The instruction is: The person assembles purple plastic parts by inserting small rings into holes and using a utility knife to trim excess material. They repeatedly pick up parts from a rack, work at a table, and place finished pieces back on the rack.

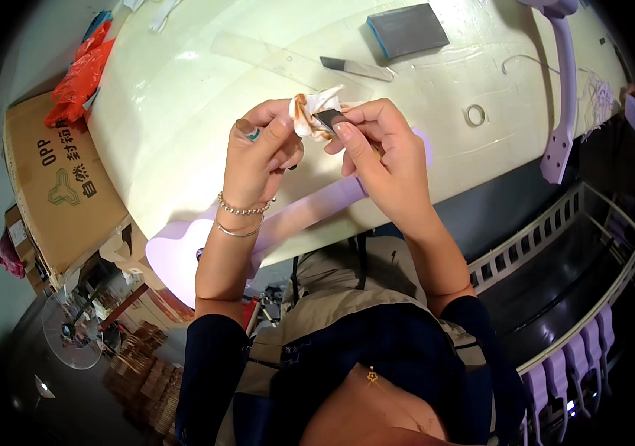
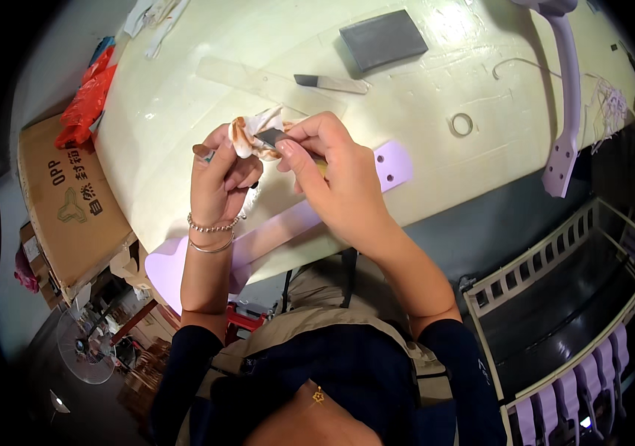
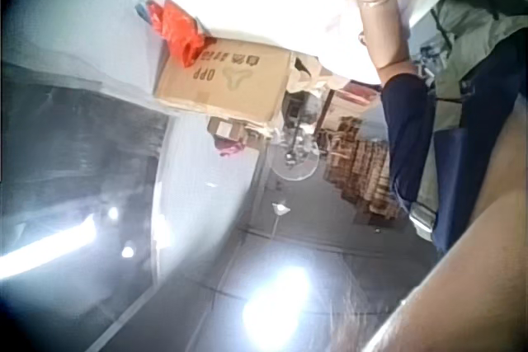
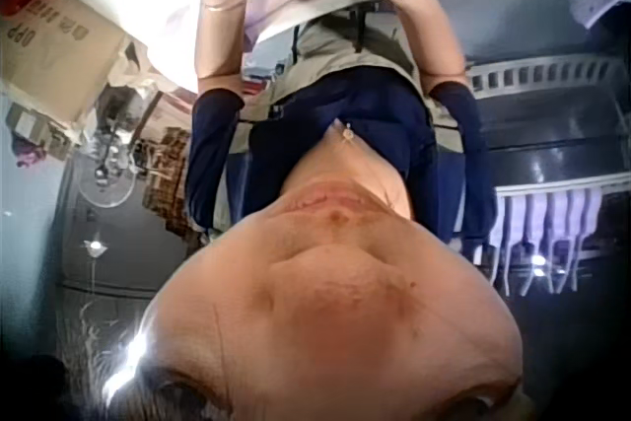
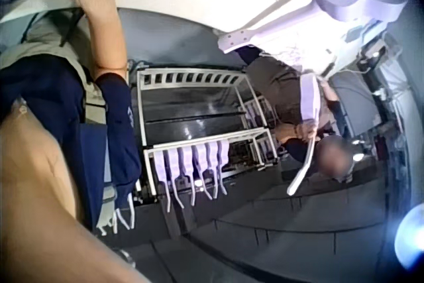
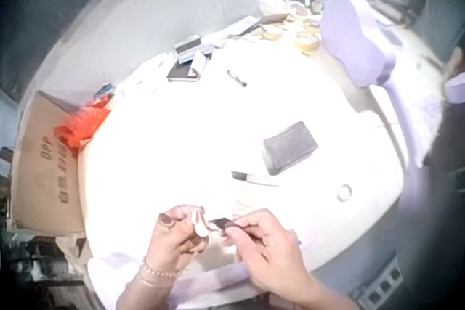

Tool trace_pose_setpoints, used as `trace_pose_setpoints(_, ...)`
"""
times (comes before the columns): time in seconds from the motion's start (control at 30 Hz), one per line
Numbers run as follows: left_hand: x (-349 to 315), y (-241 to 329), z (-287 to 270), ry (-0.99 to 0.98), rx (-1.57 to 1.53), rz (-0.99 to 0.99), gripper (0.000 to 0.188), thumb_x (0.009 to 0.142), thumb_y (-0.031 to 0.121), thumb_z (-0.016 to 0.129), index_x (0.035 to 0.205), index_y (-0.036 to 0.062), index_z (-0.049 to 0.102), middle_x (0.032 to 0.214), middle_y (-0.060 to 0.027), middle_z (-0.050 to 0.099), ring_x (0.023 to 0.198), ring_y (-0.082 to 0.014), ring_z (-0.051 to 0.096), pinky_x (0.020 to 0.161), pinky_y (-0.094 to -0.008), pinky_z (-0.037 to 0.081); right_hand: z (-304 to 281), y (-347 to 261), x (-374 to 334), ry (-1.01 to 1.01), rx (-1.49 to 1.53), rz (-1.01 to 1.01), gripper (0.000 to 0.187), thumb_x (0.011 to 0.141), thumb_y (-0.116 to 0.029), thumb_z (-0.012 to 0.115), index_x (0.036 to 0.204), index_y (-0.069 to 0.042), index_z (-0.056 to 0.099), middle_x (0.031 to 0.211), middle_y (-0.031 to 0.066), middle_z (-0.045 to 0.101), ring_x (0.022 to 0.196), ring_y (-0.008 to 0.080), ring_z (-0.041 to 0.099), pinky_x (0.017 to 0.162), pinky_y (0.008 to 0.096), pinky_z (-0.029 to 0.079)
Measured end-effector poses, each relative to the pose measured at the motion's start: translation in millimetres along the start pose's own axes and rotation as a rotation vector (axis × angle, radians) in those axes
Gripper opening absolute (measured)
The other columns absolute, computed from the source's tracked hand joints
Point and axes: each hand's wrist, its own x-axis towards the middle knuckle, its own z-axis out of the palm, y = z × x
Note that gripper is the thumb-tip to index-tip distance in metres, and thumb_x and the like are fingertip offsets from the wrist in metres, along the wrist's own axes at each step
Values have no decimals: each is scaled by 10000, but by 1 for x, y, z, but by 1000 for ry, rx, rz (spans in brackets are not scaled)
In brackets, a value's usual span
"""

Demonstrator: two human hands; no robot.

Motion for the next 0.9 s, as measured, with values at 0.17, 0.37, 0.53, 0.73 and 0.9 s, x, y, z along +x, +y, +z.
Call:
trace_pose_setpoints(0.17,-14,3,15,52,544,152,125,750,32,661,845,-35,615,668,9,573,493,-3,387,434,-165,285,2,11,-15,74,-234,-170,122,853,-94,553,902,-5,485,738,123,622,658,170,626,524,259,468)
trace_pose_setpoints(0.37,-31,14,10,5,1008,54,97,705,44,663,754,-15,605,524,84,415,485,18,313,423,-160,223,3,21,-35,50,-558,-306,108,808,-115,594,846,-51,516,613,93,562,547,251,568,478,316,422)
trace_pose_setpoints(0.53,-50,11,3,-45,1130,10,85,644,46,651,681,-7,597,516,61,424,465,6,295,414,-160,225,6,35,-59,0,-559,-380,110,817,-126,573,824,-61,484,576,96,529,523,273,542,454,355,387)
trace_pose_setpoints(0.73,-44,8,-10,-43,1380,162,102,644,53,659,692,-6,591,561,44,462,487,-16,339,439,-163,278,4,38,-79,70,-565,-255,133,821,-153,571,833,-48,489,586,113,535,536,292,548,455,358,398)
trace_pose_setpoints(0.9,9,50,-83,402,1874,115,285,751,273,676,904,34,655,769,-55,639,560,-77,513,530,-199,423,-28,37,-93,182,-103,138,113,852,-98,543,848,-2,484,635,76,585,494,126,522,461,260,406)
